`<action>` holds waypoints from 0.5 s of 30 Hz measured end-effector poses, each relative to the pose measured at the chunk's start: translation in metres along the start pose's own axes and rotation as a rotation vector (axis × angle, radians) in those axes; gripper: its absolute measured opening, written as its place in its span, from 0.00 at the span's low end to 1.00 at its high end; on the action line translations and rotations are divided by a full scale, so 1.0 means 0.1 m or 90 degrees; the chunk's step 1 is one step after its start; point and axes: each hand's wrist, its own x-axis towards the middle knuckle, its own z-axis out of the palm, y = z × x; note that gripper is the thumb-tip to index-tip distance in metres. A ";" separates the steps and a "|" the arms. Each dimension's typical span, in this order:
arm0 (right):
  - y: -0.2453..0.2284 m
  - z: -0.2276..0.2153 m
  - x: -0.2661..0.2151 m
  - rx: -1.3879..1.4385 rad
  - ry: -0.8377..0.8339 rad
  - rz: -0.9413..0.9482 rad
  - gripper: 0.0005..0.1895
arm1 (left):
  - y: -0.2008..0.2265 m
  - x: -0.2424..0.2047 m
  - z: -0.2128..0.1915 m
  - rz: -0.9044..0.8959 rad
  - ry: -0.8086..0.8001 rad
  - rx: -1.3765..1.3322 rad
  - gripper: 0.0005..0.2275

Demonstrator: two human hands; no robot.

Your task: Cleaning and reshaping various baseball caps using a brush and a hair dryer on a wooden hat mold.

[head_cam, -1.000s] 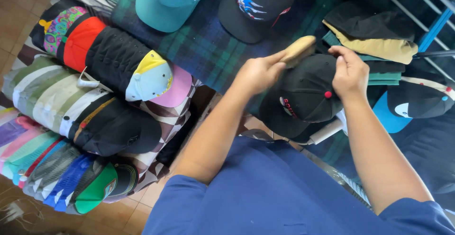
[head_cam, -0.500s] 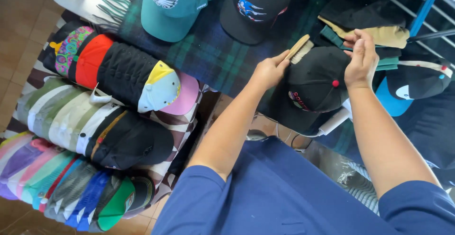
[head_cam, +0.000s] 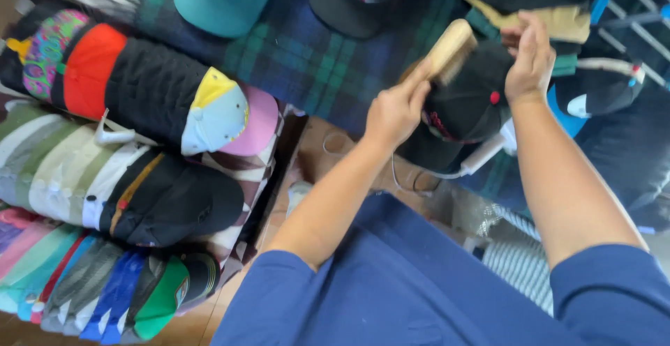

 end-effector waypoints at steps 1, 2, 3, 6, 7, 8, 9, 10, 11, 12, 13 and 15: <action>-0.06 0.02 0.02 -0.031 -0.006 -0.036 0.25 | -0.05 0.10 -0.03 -0.113 -0.061 0.004 0.18; -0.14 0.04 0.05 -0.063 -0.012 -0.071 0.24 | -0.10 0.21 -0.06 -0.225 -0.123 0.008 0.20; -0.13 0.05 0.05 -0.064 -0.012 -0.078 0.24 | -0.06 0.23 -0.15 -0.222 -0.117 0.006 0.20; -0.19 0.05 0.12 -0.052 -0.024 -0.112 0.23 | 0.13 0.22 -0.31 -0.228 -0.165 -0.002 0.21; -0.27 0.06 0.10 -0.079 -0.047 -0.117 0.22 | 0.24 0.08 -0.31 -0.161 -0.105 -0.069 0.19; -0.34 0.07 0.08 -0.106 -0.070 -0.122 0.22 | 0.35 -0.05 -0.31 -0.093 -0.043 -0.134 0.18; -0.34 0.07 0.09 -0.105 -0.075 -0.128 0.22 | 0.34 -0.16 -0.26 -0.094 -0.036 -0.135 0.18; -0.35 0.07 0.09 -0.101 -0.082 -0.138 0.22 | 0.33 -0.28 -0.20 -0.120 -0.064 -0.145 0.18; -0.36 0.05 0.07 -0.097 -0.089 -0.146 0.22 | 0.33 -0.42 -0.13 -0.148 -0.092 -0.156 0.18; -0.33 0.04 0.04 -0.096 -0.094 -0.150 0.22 | 0.18 -0.45 -0.08 -0.150 -0.087 -0.157 0.18; -0.30 0.05 0.05 -0.075 -0.082 -0.140 0.22 | 0.02 -0.43 -0.04 -0.230 -0.045 -0.147 0.18; -0.28 0.04 0.05 -0.052 -0.077 -0.127 0.23 | -0.12 -0.37 -0.04 -0.318 -0.001 -0.137 0.19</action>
